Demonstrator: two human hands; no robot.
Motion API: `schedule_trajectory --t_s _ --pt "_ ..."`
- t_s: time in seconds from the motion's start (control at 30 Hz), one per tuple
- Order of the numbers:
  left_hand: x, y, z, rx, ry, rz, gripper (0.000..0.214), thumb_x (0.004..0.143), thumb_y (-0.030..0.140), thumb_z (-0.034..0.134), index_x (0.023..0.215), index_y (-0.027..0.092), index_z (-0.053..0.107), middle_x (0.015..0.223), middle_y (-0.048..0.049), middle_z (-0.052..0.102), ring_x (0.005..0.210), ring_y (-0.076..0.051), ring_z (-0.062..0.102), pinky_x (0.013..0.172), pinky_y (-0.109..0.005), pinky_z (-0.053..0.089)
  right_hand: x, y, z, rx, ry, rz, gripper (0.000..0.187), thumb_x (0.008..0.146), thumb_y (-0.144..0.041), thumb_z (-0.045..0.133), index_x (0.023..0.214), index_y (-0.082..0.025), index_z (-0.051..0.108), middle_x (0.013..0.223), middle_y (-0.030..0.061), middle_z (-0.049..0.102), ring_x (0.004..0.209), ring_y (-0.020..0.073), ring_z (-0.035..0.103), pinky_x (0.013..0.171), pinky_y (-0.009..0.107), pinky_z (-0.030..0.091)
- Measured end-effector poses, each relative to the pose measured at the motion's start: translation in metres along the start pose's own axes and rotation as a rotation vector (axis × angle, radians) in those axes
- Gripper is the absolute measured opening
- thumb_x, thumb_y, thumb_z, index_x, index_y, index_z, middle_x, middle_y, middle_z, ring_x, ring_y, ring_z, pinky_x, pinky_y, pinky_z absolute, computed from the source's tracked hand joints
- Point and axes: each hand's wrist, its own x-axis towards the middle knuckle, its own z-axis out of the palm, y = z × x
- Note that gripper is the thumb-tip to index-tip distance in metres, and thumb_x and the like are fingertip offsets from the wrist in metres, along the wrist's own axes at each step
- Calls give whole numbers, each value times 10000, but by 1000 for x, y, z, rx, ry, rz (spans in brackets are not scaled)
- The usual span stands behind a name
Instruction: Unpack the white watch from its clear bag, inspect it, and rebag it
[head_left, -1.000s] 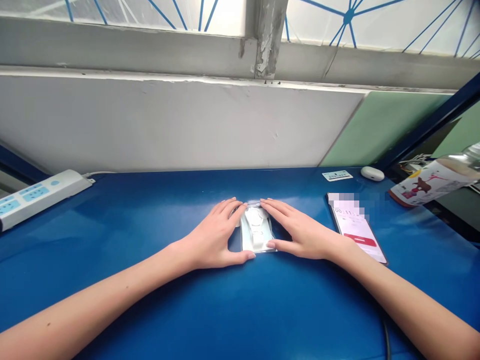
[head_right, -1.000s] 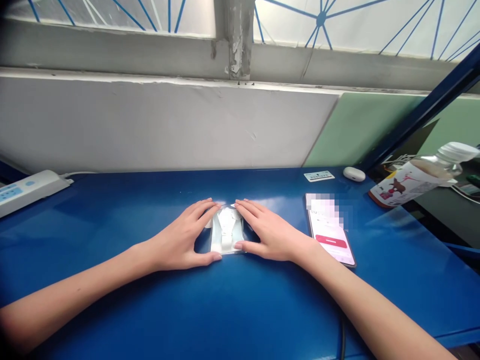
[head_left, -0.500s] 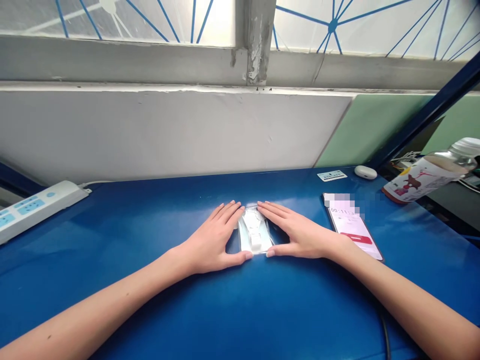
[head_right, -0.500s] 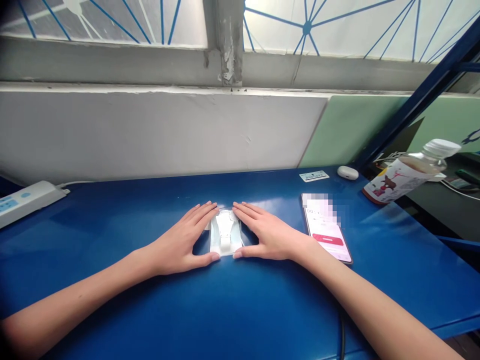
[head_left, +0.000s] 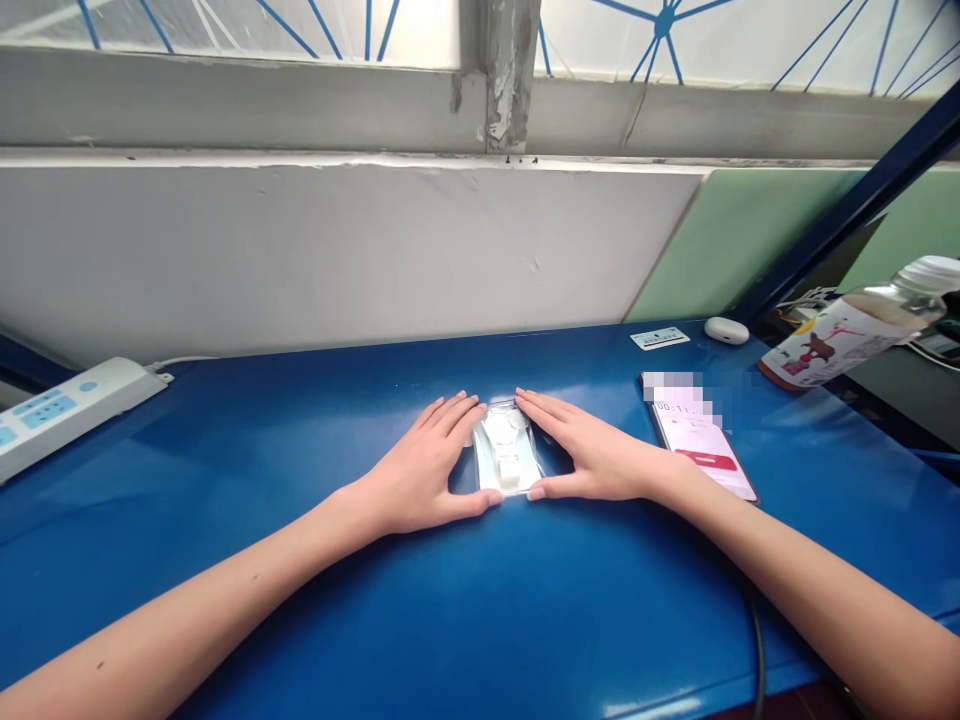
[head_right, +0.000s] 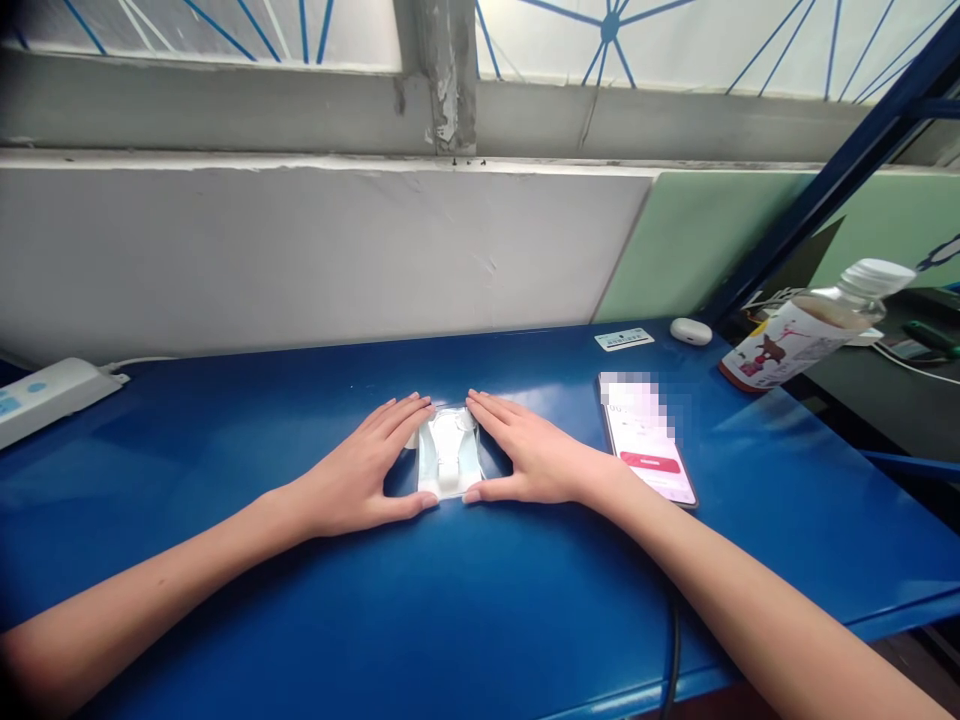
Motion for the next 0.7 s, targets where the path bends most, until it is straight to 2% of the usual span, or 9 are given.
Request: schedule_trajectory --t_s 0.17,0.33,0.53,0.7 --pt "0 1 -1 10 -20 -19 915 848 666 579 1518 110 297 1577 -212 311 1477 -370 243 1194 -557 217 1 -4 -3 0 -39 50 1106 767 -728 628 1586 -155 154 1638 169 174 1493 361 204 1190 531 269" --pt "-1 0 0 -4 9 4 891 850 663 584 1520 146 304 1570 -200 333 1467 -382 266 1190 -571 220 1 -5 -3 17 -32 63 1119 748 -719 657 1584 -154 173 1634 166 200 1491 362 210 1193 516 272" --pt "-1 -1 1 -10 24 6 876 847 656 590 1503 135 332 1557 -202 356 1464 -382 273 1191 -566 226 1 -7 -3 -34 -7 24 901 893 -648 523 1580 -164 199 1619 168 243 1479 354 252 1183 537 283" --pt "0 1 0 -1 7 -3 874 850 657 582 1503 136 326 1558 -209 352 1466 -379 270 1190 -570 223 0 -5 0 -63 6 21 911 897 -657 508 1581 -150 186 1622 168 236 1484 342 243 1187 528 283"
